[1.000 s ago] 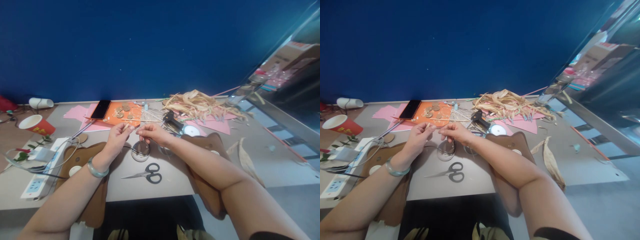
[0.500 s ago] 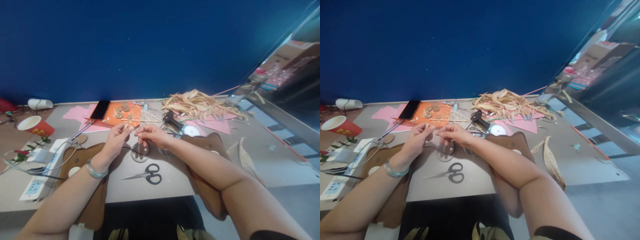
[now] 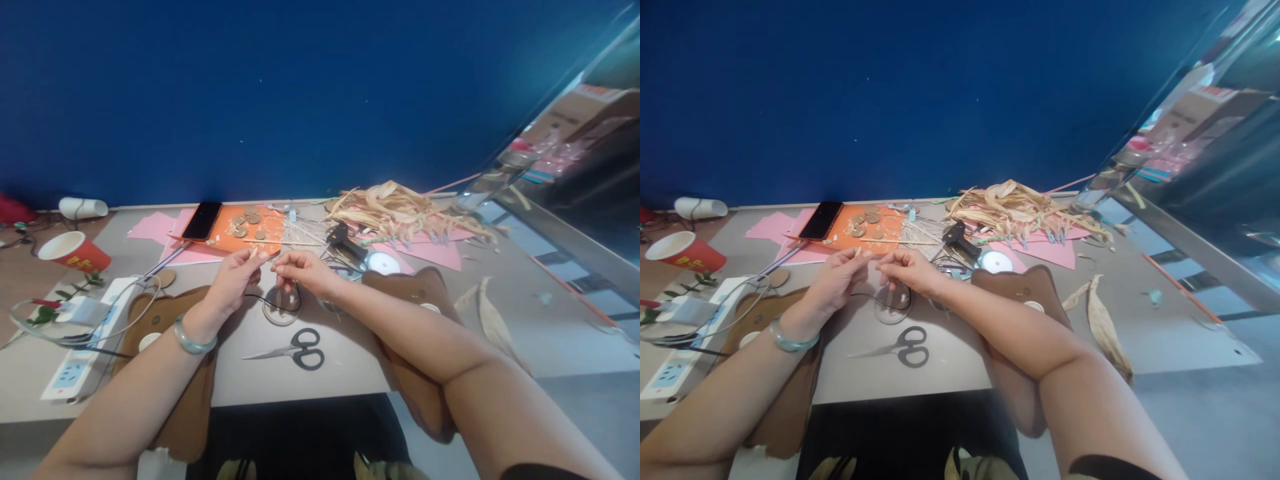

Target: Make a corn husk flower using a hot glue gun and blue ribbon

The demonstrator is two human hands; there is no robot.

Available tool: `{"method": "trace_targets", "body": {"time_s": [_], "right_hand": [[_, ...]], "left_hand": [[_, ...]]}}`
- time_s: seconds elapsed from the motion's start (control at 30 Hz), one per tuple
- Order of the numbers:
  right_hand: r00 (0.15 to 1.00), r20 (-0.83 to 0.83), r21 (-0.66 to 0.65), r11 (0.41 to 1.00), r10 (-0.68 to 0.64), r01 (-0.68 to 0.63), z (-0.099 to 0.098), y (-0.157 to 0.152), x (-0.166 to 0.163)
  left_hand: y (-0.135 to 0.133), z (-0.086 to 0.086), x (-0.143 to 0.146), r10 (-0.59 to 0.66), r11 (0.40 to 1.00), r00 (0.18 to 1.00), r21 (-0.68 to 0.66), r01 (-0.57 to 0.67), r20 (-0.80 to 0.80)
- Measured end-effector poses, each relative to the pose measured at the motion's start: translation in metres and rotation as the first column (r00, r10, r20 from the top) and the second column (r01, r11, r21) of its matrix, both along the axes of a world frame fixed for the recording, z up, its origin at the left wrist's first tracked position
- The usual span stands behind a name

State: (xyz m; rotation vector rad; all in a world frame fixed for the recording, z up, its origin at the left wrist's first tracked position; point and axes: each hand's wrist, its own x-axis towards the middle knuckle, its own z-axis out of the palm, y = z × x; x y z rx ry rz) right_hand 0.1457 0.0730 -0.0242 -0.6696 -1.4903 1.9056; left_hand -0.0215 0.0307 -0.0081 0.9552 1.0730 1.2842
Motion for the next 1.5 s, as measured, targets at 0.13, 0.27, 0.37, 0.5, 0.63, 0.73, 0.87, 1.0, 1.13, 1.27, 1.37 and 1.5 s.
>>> {"method": "trace_targets", "body": {"time_s": [0.13, 0.27, 0.37, 0.5, 0.63, 0.73, 0.87, 1.0, 1.13, 1.27, 1.37, 1.5], "right_hand": [[0.997, 0.056, 0.009, 0.998, -0.061, 0.060, 0.001, -0.001, -0.001], [0.996, 0.064, 0.017, 0.998, -0.066, 0.066, 0.001, -0.002, -0.001], [0.997, 0.070, 0.018, 0.999, -0.036, 0.034, 0.000, -0.002, -0.001], [0.987, 0.114, 0.048, 0.993, -0.110, 0.105, -0.002, -0.001, -0.001], [0.971, 0.125, 0.027, 0.979, -0.205, 0.203, -0.001, 0.000, -0.002], [0.978, 0.124, -0.013, 0.986, -0.166, 0.169, 0.002, -0.001, -0.002], [0.991, 0.085, -0.024, 0.994, -0.107, 0.109, 0.005, -0.005, -0.003], [0.992, 0.072, -0.016, 0.995, -0.100, 0.102, 0.005, -0.007, -0.003], [0.987, 0.077, -0.009, 0.990, -0.139, 0.140, 0.001, -0.006, -0.003], [0.979, 0.077, 0.013, 0.982, -0.191, 0.191, -0.001, -0.005, -0.003], [0.971, 0.117, 0.040, 0.978, -0.210, 0.206, 0.000, -0.003, -0.002], [0.947, 0.259, 0.122, 0.979, -0.192, 0.165, 0.000, 0.001, 0.001]], "left_hand": [[0.001, -0.004, -0.002, 0.033, 0.999, 0.998, 0.041, -0.031, -0.044], [-0.001, -0.004, -0.002, 0.033, 0.997, 0.987, 0.069, -0.022, -0.159], [-0.002, -0.004, -0.003, 0.030, 0.997, 0.987, 0.072, -0.019, -0.155], [-0.001, -0.002, -0.005, 0.069, 0.996, 0.995, 0.064, -0.065, -0.067], [-0.001, 0.001, -0.005, 0.067, 0.998, 0.998, 0.010, -0.067, -0.006], [-0.001, 0.002, -0.004, 0.025, 1.000, 1.000, -0.005, -0.025, -0.010], [-0.002, 0.001, -0.003, -0.016, 1.000, 0.999, -0.018, 0.015, -0.047], [-0.004, 0.001, -0.001, -0.049, 0.999, 0.991, -0.015, 0.047, -0.122], [-0.003, 0.002, 0.001, 0.004, 0.999, 0.996, -0.034, -0.007, -0.089], [0.002, -0.002, 0.001, 0.057, 0.992, 0.995, -0.120, -0.048, 0.077], [0.004, -0.008, -0.001, 0.069, 0.991, 0.994, -0.118, -0.058, 0.089], [0.005, -0.012, -0.004, 0.075, 0.995, 0.997, -0.060, -0.075, -0.007]]}}
